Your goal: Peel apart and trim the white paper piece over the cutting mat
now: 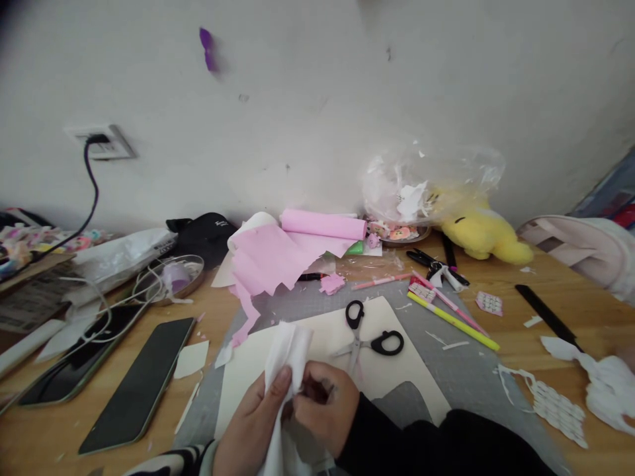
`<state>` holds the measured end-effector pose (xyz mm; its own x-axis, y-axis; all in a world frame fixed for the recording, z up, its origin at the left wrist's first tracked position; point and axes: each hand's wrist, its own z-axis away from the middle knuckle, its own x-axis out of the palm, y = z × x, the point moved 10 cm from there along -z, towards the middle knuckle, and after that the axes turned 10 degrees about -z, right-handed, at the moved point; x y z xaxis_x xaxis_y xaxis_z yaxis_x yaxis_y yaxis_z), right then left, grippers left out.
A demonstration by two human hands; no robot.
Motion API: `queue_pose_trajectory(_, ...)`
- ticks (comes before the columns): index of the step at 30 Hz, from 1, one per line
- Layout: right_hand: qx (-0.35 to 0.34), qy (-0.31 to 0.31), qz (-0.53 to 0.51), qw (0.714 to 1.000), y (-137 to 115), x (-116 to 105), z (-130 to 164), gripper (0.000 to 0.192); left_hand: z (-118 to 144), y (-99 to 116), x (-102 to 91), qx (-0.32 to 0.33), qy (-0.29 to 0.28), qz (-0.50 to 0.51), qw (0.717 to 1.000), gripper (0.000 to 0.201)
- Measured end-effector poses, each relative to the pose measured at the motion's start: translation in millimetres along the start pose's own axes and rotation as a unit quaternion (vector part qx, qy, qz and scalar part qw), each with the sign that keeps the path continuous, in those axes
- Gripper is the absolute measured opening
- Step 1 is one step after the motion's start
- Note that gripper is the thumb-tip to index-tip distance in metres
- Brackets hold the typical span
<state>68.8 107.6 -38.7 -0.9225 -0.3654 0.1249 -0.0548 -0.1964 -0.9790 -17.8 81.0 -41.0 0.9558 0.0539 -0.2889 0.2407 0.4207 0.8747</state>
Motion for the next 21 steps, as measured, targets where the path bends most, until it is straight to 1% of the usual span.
queue_pose_trajectory(3, 0.025, -0.018, -0.061, 0.998, 0, 3, -1, 0.005, 0, 4, -0.5, 0.018, 0.002, -0.003, 1.000, 0.039)
queue_pose_trajectory(9, 0.108, -0.075, -0.131, 0.983, 10, 11, 1, 0.007, 1, 15, 2.9, 0.065, -0.010, -0.016, 0.998, 0.035)
queue_pose_trajectory(11, 0.128, -0.088, -0.158, 0.975, 14, 15, 2, 0.014, 1, 17, 4.5, 0.075, -0.018, -0.020, 0.997, 0.035)
queue_pose_trajectory(13, 0.139, -0.086, -0.175, 0.971, 16, 18, 2, 0.027, 1, 19, 6.5, 0.087, -0.029, -0.018, 0.996, 0.036)
queue_pose_trajectory(15, 0.147, -0.075, -0.177, 0.970, 18, 19, 2, 0.034, 1, 20, 7.1, 0.092, -0.033, -0.012, 0.995, 0.036)
queue_pose_trajectory(21, 0.169, -0.040, -0.170, 0.970, 21, 16, 4, 0.030, 0, 15, 4.0, 0.076, -0.020, -0.028, 0.997, 0.036)
